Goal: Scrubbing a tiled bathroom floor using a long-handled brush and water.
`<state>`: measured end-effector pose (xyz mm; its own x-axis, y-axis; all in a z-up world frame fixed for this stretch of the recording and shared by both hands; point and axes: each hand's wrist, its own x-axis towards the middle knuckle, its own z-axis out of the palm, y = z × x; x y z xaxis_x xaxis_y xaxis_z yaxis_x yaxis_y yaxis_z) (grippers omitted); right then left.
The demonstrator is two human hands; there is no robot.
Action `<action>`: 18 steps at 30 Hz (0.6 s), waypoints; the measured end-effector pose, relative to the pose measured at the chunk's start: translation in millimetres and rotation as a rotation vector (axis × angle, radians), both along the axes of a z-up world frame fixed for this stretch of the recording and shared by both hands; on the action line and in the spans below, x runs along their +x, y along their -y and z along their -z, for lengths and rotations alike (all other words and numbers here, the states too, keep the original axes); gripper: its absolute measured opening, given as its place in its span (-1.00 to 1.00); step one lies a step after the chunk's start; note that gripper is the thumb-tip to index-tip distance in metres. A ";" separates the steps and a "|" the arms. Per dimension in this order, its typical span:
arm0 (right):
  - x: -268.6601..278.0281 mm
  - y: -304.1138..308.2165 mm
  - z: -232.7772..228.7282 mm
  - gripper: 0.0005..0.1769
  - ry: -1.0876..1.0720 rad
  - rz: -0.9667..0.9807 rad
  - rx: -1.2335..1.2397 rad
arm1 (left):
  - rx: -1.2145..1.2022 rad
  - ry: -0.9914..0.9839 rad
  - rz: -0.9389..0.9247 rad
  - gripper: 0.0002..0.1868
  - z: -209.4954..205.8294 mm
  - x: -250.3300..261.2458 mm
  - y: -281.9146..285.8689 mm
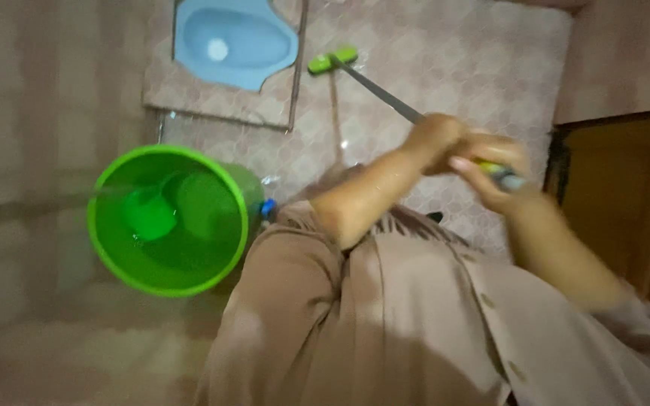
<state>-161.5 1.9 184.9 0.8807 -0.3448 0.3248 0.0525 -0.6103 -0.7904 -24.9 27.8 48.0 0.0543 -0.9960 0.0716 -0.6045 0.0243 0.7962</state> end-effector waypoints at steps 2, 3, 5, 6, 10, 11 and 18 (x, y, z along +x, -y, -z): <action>-26.9 -5.7 -47.9 -0.78 -0.034 -0.093 0.136 | -0.301 -0.290 0.105 -0.71 -52.0 -22.7 -24.0; -27.2 -12.5 -60.4 -0.78 -0.035 -0.105 0.145 | -0.293 -0.289 0.092 -0.71 -46.8 -19.6 -30.1; -31.6 -24.9 -87.2 -0.73 0.019 -0.158 0.412 | 0.052 -0.177 0.216 -0.78 -37.9 -16.8 -40.5; -26.8 -33.2 -85.6 -0.73 0.018 -0.163 0.417 | 0.056 -0.178 0.210 -0.78 9.7 -12.1 -46.3; -24.7 -38.3 -34.0 -0.69 0.125 -0.157 0.507 | -0.110 -0.184 0.091 -0.88 134.0 12.0 -38.6; -37.8 -35.2 -11.0 -0.69 0.186 -0.121 0.507 | -0.231 -0.260 0.034 -0.80 148.8 6.9 -37.1; -4.2 -61.8 -0.8 -0.74 0.242 -0.152 0.315 | -0.147 -0.061 0.041 -0.89 198.2 45.9 -13.7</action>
